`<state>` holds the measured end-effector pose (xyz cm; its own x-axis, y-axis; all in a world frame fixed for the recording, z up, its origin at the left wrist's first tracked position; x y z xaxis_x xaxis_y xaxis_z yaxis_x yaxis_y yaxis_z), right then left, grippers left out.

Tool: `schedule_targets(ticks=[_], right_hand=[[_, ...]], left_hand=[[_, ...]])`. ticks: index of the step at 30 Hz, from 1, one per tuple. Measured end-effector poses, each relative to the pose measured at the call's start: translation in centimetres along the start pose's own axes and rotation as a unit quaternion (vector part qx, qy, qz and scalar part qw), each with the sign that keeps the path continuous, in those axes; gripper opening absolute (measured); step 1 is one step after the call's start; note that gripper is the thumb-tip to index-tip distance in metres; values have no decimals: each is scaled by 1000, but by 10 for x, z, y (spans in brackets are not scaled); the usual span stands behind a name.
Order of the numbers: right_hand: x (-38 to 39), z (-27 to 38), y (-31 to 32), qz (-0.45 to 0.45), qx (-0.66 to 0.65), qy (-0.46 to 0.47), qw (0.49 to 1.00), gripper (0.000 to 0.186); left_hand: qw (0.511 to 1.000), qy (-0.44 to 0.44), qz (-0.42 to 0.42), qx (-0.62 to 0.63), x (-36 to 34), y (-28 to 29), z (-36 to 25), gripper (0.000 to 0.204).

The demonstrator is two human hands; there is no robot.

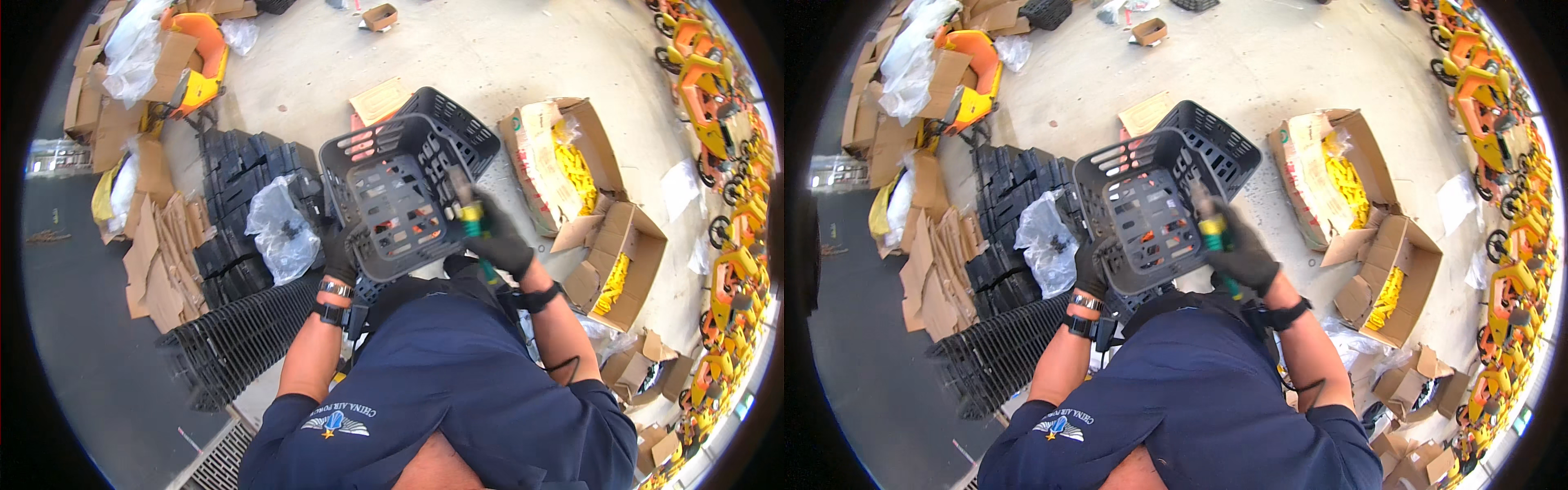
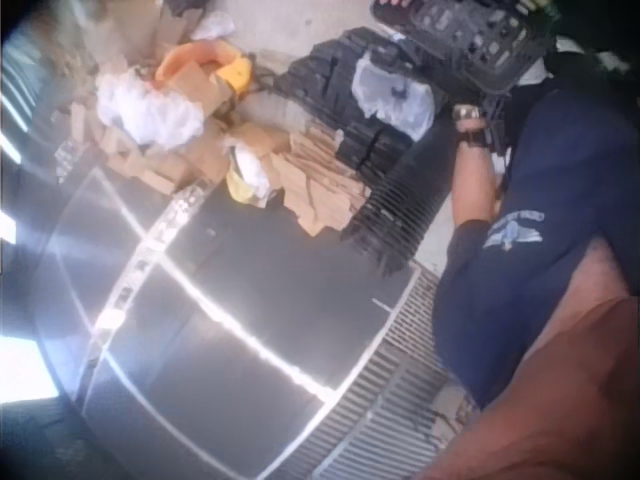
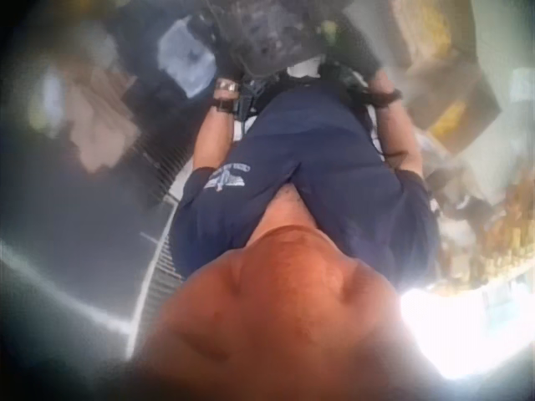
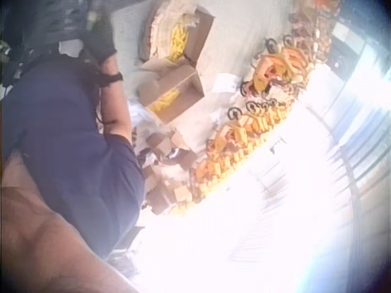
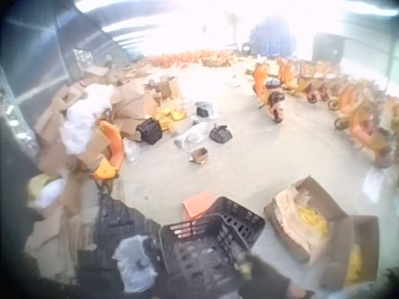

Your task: The person uses pliers to clip or pull material on a black plastic basket and removes white pieces from it by hand while standing in a warehouse.

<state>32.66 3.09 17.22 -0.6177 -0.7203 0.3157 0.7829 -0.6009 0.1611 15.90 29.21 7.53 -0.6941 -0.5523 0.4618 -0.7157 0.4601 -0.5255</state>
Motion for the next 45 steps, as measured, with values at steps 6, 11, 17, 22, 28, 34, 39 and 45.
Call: schedule_targets(ticks=[6, 11, 17, 22, 28, 34, 39, 45], right_hand=[[25, -54, 123, -180, 117, -42, 976, 82], [60, -120, 153, -236, 39, -136, 962, 77], [88, -163, 139, -215, -7, -200, 956, 74], [89, -159, 125, -114, -172, -253, 945, 66], [75, -181, 89, 58, -248, -330, 909, 58], [56, -193, 28, 183, -224, -391, 874, 61], [42, -219, -31, 210, -91, -451, 863, 68], [55, -239, -97, 236, 27, -444, 864, 67]], left_hand=[[1000, -8, -7, 27, -42, -69, -2, 24], [997, 7, 7, -73, -49, -128, 27, 20], [844, -149, 65, -511, -52, -49, 92, 27], [758, -296, 148, -562, -31, -85, 91, 25], [863, 150, 115, -468, 20, -1, 129, 26], [828, 227, -86, -505, 128, 120, 131, 50], [814, 131, -128, -551, 195, 219, 164, 30], [770, 230, -261, -534, 177, 350, 234, 33]])
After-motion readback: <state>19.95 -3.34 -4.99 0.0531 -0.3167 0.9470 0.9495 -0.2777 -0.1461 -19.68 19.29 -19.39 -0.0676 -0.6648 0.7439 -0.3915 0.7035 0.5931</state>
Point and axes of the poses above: each hand's wrist, its own x-axis away from the middle knuckle, its own y-axis out of the back of the hand, z = x × y, the point moved 5 cm from there along -x, towards the middle knuckle, and after that the axes turned 14 degrees about x, right-handed, at the moved point
